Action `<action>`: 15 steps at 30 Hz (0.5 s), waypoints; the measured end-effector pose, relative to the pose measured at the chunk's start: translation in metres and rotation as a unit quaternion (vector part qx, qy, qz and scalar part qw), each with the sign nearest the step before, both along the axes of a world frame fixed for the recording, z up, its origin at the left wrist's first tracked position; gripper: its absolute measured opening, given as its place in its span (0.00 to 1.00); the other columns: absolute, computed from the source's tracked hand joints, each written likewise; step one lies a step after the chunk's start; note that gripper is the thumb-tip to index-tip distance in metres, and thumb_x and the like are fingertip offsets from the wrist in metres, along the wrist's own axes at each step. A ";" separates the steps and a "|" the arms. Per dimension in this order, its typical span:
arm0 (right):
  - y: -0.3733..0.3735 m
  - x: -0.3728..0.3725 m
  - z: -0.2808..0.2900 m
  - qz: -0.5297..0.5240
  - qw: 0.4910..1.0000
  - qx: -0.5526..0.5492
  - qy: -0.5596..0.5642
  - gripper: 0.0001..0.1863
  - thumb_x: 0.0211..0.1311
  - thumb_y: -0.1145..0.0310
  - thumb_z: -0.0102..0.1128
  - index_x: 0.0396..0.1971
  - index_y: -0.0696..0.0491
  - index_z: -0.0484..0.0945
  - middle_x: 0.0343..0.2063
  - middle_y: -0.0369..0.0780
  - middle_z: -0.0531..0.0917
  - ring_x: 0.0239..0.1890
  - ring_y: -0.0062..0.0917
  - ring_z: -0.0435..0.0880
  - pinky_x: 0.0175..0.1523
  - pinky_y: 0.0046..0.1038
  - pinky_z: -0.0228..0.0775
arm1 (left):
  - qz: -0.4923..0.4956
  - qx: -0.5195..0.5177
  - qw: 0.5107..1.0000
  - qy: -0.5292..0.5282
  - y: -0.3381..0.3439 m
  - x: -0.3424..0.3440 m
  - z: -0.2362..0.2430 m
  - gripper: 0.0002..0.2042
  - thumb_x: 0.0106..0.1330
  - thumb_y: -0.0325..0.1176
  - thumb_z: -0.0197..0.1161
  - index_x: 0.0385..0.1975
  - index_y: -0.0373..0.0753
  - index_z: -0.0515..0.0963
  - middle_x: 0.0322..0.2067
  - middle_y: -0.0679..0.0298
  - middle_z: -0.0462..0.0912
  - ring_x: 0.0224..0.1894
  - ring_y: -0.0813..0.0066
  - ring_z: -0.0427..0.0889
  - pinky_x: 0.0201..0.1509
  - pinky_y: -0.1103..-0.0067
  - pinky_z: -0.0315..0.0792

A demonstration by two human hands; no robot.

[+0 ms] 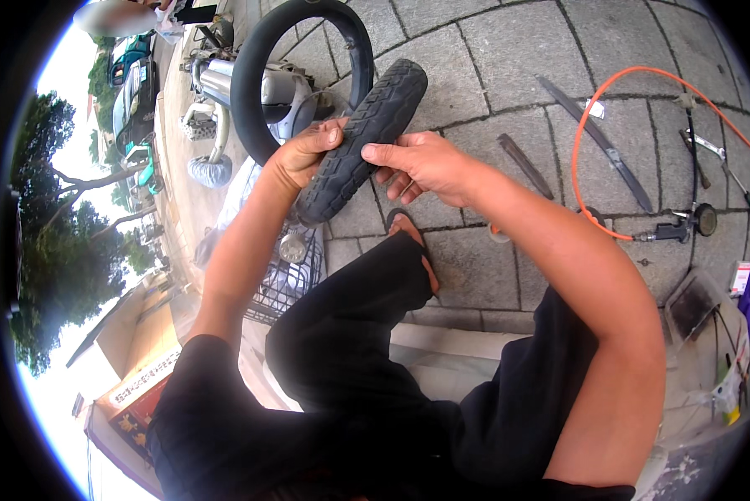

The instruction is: The person removes a tire from a scooter wheel, applies glue to the rim, and attempts to reseat the tire onto the rim. The person uses a screwdriver to pry the tire bead and applies adhesive from a small bottle.

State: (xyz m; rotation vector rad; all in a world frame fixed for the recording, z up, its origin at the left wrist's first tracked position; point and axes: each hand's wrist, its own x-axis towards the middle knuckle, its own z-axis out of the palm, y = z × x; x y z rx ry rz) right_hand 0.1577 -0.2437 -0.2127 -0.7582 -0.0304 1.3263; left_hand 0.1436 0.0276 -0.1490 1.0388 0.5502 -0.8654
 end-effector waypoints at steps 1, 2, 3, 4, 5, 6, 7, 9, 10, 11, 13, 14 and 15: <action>0.001 -0.001 -0.002 -0.002 1.000 -0.004 -0.003 0.30 0.69 0.43 0.73 0.51 0.57 0.80 0.39 0.39 0.85 0.33 0.22 0.86 0.36 0.25 0.79 | -0.003 -0.003 1.000 0.011 -0.006 0.003 0.003 0.20 0.66 0.32 0.76 0.53 0.29 0.80 0.49 0.56 0.88 0.51 0.68 0.89 0.62 0.72 0.83; 0.003 -0.001 -0.003 -0.004 1.000 -0.006 -0.006 0.31 0.68 0.42 0.73 0.51 0.57 0.80 0.39 0.39 0.85 0.33 0.22 0.86 0.35 0.25 0.79 | -0.007 0.004 1.000 0.010 -0.011 0.005 0.008 0.21 0.66 0.32 0.76 0.54 0.29 0.80 0.49 0.56 0.88 0.51 0.68 0.89 0.61 0.72 0.83; 0.003 -0.001 -0.003 -0.003 1.000 -0.007 -0.007 0.31 0.68 0.43 0.73 0.51 0.57 0.80 0.39 0.39 0.85 0.33 0.21 0.86 0.35 0.25 0.80 | -0.010 0.012 1.000 0.009 -0.016 0.006 0.012 0.22 0.66 0.32 0.76 0.55 0.28 0.79 0.49 0.56 0.88 0.50 0.68 0.90 0.61 0.72 0.84; 0.002 0.000 -0.004 -0.003 1.000 -0.007 -0.007 0.31 0.68 0.43 0.74 0.50 0.57 0.80 0.39 0.39 0.85 0.33 0.21 0.86 0.35 0.24 0.80 | -0.014 0.019 1.000 0.009 -0.018 0.007 0.014 0.23 0.66 0.32 0.76 0.56 0.28 0.79 0.49 0.56 0.89 0.50 0.68 0.90 0.61 0.72 0.84; 0.002 0.000 -0.003 -0.002 1.000 -0.007 -0.007 0.30 0.68 0.44 0.74 0.50 0.58 0.80 0.39 0.39 0.85 0.33 0.21 0.86 0.35 0.24 0.80 | -0.017 0.025 1.000 0.005 -0.016 0.007 0.013 0.26 0.65 0.33 0.77 0.59 0.27 0.77 0.50 0.55 0.88 0.51 0.67 0.90 0.62 0.72 0.84; 0.002 0.000 -0.002 0.000 1.000 -0.009 -0.009 0.30 0.68 0.44 0.74 0.50 0.58 0.80 0.39 0.39 0.85 0.33 0.21 0.86 0.35 0.24 0.80 | -0.020 0.030 0.999 0.002 -0.014 0.006 0.012 0.29 0.64 0.34 0.77 0.61 0.26 0.76 0.52 0.53 0.88 0.53 0.66 0.89 0.63 0.72 0.83; 0.002 0.000 -0.001 0.001 1.000 -0.011 -0.010 0.31 0.68 0.44 0.74 0.50 0.58 0.80 0.39 0.39 0.85 0.33 0.21 0.86 0.35 0.24 0.80 | -0.023 0.035 0.999 -0.001 -0.012 0.005 0.012 0.32 0.63 0.35 0.78 0.63 0.25 0.74 0.54 0.52 0.87 0.54 0.66 0.89 0.64 0.72 0.82; 0.003 0.001 -0.001 0.001 1.000 -0.009 -0.012 0.30 0.69 0.44 0.73 0.50 0.59 0.80 0.39 0.39 0.85 0.32 0.21 0.86 0.35 0.24 0.80 | -0.019 0.026 0.999 0.000 -0.014 0.006 0.012 0.32 0.63 0.34 0.78 0.63 0.25 0.74 0.54 0.52 0.87 0.54 0.66 0.89 0.64 0.73 0.82; 0.004 0.000 -0.003 0.000 1.000 -0.005 -0.013 0.30 0.69 0.44 0.73 0.50 0.59 0.80 0.40 0.39 0.85 0.32 0.21 0.86 0.35 0.24 0.80 | -0.017 0.021 1.000 0.000 -0.015 0.006 0.012 0.31 0.63 0.34 0.78 0.63 0.25 0.75 0.54 0.52 0.87 0.54 0.66 0.89 0.64 0.73 0.82; 0.004 -0.001 -0.005 -0.001 1.000 -0.003 -0.013 0.30 0.69 0.45 0.73 0.50 0.59 0.80 0.40 0.40 0.86 0.32 0.21 0.86 0.35 0.24 0.80 | -0.013 0.022 1.000 0.000 -0.017 0.006 0.014 0.31 0.63 0.34 0.78 0.63 0.25 0.75 0.54 0.52 0.87 0.54 0.66 0.89 0.64 0.73 0.82; 0.004 -0.001 -0.006 -0.003 1.000 0.000 -0.016 0.29 0.70 0.45 0.72 0.50 0.59 0.80 0.40 0.40 0.86 0.32 0.21 0.86 0.35 0.25 0.81 | -0.006 0.025 1.000 0.001 -0.022 0.006 0.017 0.31 0.63 0.34 0.79 0.63 0.25 0.75 0.53 0.52 0.87 0.53 0.66 0.89 0.63 0.73 0.83; 0.004 -0.001 -0.006 -0.004 1.000 0.002 -0.018 0.29 0.71 0.46 0.72 0.50 0.59 0.80 0.40 0.40 0.86 0.32 0.21 0.86 0.35 0.25 0.81 | -0.007 0.026 1.000 0.000 -0.021 0.006 0.016 0.31 0.63 0.34 0.79 0.63 0.25 0.75 0.53 0.52 0.87 0.53 0.66 0.89 0.63 0.73 0.83; 0.004 -0.001 -0.006 -0.002 1.000 0.003 -0.019 0.29 0.71 0.46 0.72 0.50 0.59 0.80 0.40 0.40 0.86 0.32 0.21 0.86 0.35 0.25 0.81 | -0.007 0.028 1.000 -0.002 -0.019 0.005 0.015 0.31 0.63 0.35 0.79 0.63 0.25 0.75 0.53 0.52 0.87 0.53 0.66 0.90 0.63 0.73 0.83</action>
